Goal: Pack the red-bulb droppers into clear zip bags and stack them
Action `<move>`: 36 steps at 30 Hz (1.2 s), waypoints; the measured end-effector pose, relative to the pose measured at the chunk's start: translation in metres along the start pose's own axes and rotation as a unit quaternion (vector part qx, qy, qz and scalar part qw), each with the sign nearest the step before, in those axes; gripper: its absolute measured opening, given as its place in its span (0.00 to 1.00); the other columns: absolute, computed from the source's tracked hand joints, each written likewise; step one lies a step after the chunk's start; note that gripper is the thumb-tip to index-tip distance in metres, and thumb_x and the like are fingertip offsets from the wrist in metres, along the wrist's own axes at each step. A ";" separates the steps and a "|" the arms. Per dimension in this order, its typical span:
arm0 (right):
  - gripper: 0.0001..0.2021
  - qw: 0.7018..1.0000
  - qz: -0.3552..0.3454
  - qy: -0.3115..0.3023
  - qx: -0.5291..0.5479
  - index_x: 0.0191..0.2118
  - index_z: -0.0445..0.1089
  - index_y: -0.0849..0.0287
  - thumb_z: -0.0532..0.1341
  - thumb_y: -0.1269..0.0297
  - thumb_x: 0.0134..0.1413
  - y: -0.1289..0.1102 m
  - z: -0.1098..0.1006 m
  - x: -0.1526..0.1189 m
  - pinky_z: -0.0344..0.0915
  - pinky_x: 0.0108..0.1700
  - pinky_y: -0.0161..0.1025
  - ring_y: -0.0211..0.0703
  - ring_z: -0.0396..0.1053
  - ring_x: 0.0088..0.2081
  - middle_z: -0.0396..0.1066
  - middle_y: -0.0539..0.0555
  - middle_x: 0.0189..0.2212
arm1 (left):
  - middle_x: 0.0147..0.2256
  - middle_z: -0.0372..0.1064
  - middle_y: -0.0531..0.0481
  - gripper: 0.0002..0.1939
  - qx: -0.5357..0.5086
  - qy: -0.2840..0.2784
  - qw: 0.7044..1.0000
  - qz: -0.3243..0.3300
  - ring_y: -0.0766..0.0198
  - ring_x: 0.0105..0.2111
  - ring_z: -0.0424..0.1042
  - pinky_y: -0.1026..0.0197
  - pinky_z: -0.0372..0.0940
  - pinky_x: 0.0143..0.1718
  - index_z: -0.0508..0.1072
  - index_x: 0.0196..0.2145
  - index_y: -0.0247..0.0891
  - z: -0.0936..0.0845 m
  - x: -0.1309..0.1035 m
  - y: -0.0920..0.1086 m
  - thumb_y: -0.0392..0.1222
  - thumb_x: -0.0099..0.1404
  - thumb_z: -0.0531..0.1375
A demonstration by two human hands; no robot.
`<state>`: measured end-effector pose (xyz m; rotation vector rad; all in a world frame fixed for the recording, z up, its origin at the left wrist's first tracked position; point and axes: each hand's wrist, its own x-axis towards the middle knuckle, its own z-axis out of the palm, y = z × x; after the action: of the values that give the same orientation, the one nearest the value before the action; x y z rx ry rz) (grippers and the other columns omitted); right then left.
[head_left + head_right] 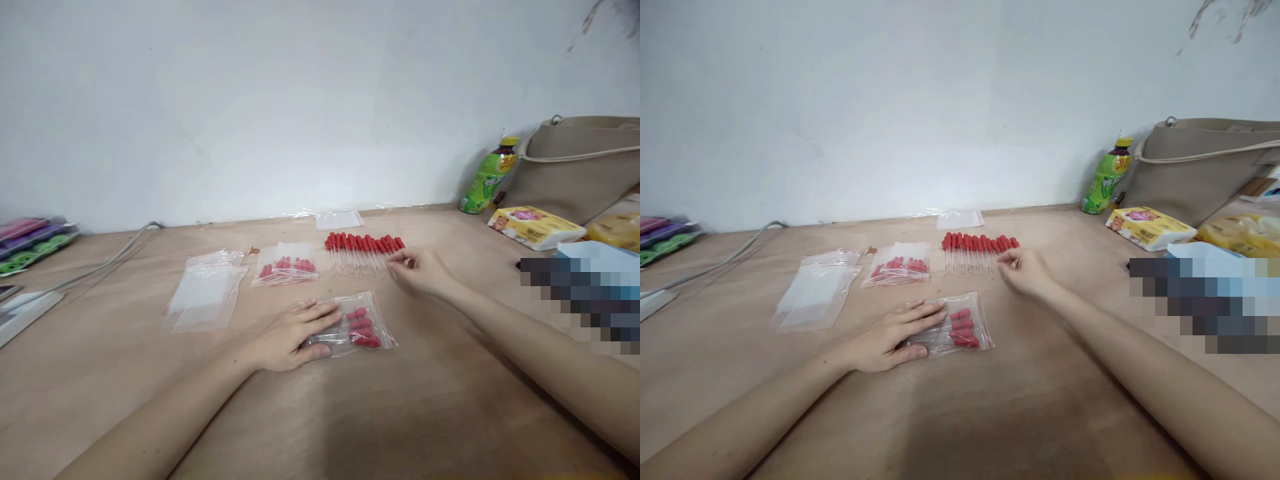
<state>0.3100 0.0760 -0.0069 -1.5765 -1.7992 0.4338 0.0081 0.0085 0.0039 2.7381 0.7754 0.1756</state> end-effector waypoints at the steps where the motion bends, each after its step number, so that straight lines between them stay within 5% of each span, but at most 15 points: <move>1: 0.11 0.999 -0.005 0.031 -0.038 0.33 0.74 0.60 0.57 0.63 0.45 0.006 -0.002 0.014 0.61 0.28 0.34 0.38 0.64 0.24 0.71 0.53 0.25 | 0.62 0.41 0.49 0.29 0.001 -0.001 1.000 -0.003 0.56 0.61 0.46 0.49 0.43 0.60 0.46 0.62 0.46 0.000 0.000 0.000 0.49 0.67 0.51; 7: 0.19 0.988 0.045 0.058 -0.138 0.44 0.73 0.63 0.57 0.58 0.48 0.024 0.000 0.071 0.62 0.41 0.38 0.45 0.69 0.38 0.72 0.60 0.37 | 0.62 0.44 0.47 0.29 -0.007 -0.004 1.000 -0.018 0.56 0.60 0.48 0.50 0.45 0.59 0.49 0.61 0.43 -0.001 -0.001 0.000 0.50 0.67 0.51; 11: 0.14 0.988 0.078 0.032 -0.131 0.35 0.75 0.60 0.59 0.58 0.45 0.021 0.007 0.081 0.63 0.36 0.37 0.45 0.70 0.35 0.74 0.57 0.33 | 0.62 0.42 0.49 0.29 -0.013 -0.003 1.000 -0.014 0.56 0.60 0.47 0.49 0.44 0.60 0.48 0.62 0.44 0.000 -0.002 -0.001 0.51 0.67 0.51; 15: 0.10 0.987 0.126 0.074 -0.061 0.28 0.72 0.61 0.60 0.59 0.44 0.011 0.005 0.080 0.63 0.32 0.36 0.44 0.70 0.32 0.74 0.57 0.29 | 0.62 0.42 0.49 0.30 -0.007 -0.007 1.000 -0.011 0.57 0.61 0.46 0.50 0.43 0.60 0.47 0.62 0.44 0.000 -0.001 -0.002 0.51 0.67 0.51; 24: 0.14 0.944 0.085 0.131 0.292 0.35 0.57 0.55 0.57 0.52 0.49 -0.017 -0.024 0.014 0.57 0.18 0.31 0.31 0.59 0.17 0.70 0.51 0.26 | 0.62 0.43 0.48 0.29 -0.005 -0.013 1.000 -0.021 0.57 0.61 0.46 0.50 0.45 0.60 0.49 0.61 0.42 -0.001 0.000 0.001 0.50 0.66 0.52; 32: 0.09 0.848 0.224 0.076 0.474 0.29 0.57 0.56 0.58 0.59 0.50 -0.018 0.005 -0.040 0.67 0.25 0.32 0.32 0.65 0.21 0.67 0.49 0.25 | 0.62 0.44 0.48 0.30 -0.006 0.007 1.000 -0.002 0.57 0.60 0.47 0.50 0.45 0.60 0.44 0.62 0.44 -0.001 -0.001 0.000 0.50 0.67 0.51; 36: 0.09 0.808 0.232 0.030 0.542 0.31 0.58 0.56 0.61 0.63 0.48 -0.025 0.016 -0.051 0.70 0.36 0.34 0.35 0.71 0.28 0.69 0.49 0.27 | 0.61 0.45 0.48 0.31 -0.014 0.012 1.000 -0.004 0.55 0.60 0.48 0.49 0.46 0.59 0.41 0.63 0.45 -0.001 -0.002 0.000 0.50 0.67 0.51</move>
<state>0.2820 0.0248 -0.0162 -1.0892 -0.7408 1.3333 0.0067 0.0078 0.0050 2.7111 0.7838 0.2178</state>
